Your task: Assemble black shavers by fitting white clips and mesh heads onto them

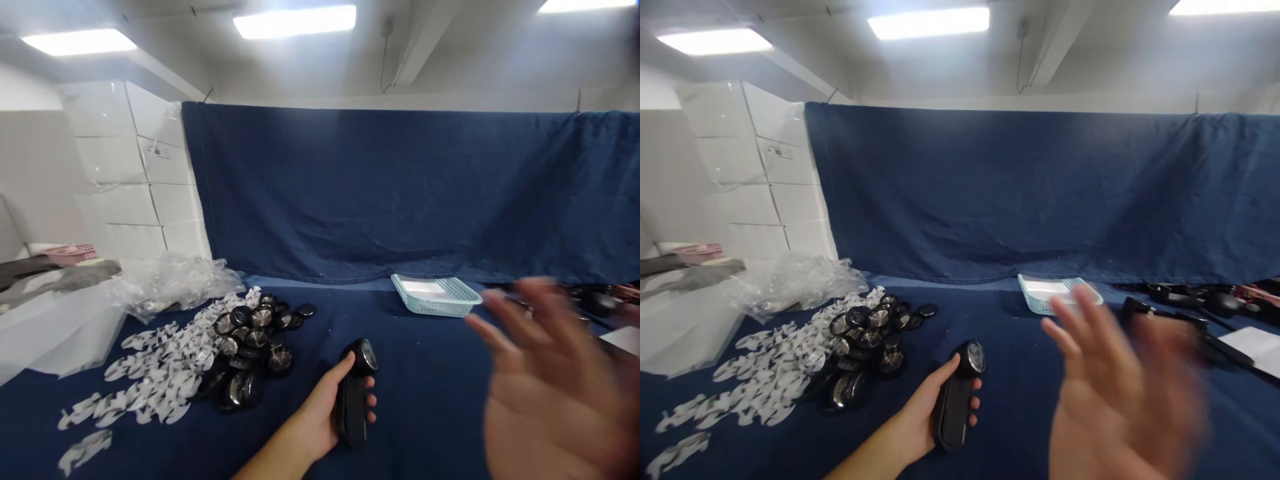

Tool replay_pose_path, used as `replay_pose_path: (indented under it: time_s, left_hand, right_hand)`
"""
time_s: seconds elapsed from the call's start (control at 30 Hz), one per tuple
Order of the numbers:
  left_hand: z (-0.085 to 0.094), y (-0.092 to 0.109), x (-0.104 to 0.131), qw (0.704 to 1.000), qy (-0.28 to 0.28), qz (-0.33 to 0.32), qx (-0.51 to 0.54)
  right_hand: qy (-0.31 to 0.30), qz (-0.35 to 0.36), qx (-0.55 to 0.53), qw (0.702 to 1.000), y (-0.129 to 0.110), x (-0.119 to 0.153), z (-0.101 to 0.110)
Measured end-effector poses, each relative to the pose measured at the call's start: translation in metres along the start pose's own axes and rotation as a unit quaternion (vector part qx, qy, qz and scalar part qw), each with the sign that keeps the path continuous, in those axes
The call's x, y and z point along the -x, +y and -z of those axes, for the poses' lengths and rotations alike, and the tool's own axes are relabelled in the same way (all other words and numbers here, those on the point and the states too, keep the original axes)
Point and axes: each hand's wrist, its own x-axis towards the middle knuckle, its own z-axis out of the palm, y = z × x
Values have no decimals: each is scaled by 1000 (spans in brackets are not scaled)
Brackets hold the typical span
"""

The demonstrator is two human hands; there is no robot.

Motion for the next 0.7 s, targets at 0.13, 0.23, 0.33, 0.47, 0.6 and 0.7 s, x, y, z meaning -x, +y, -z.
replay_pose_path:
  time_s: [0.13, 0.23, 0.33, 0.47, 0.6, 0.7]
  left_hand:
    - [1, -1, -5, 1000, -3, -10, 12]
    - [4, -2, -7, 1000, 0, 6, 7]
    - [3, -1, -6, 1000, 2, 11, -2]
    - [-7, 2, 0, 998, 28, 26, -47]
    - [-16, 3, 7, 997, 45, 12, -60]
    - [-18, 3, 10, 997, 53, 4, -60]
  right_hand:
    - [-128, -130, 26, 983, 51, 25, -30]
    - [-179, -207, 13, 962, 96, 46, -33]
    - [-236, -254, -9, 938, 115, 63, -32]
    - [-298, -292, -46, 908, 108, 67, -31]
    - [-325, -314, -64, 890, 102, 63, -30]
    - [-331, -318, -87, 884, 103, 63, -29]
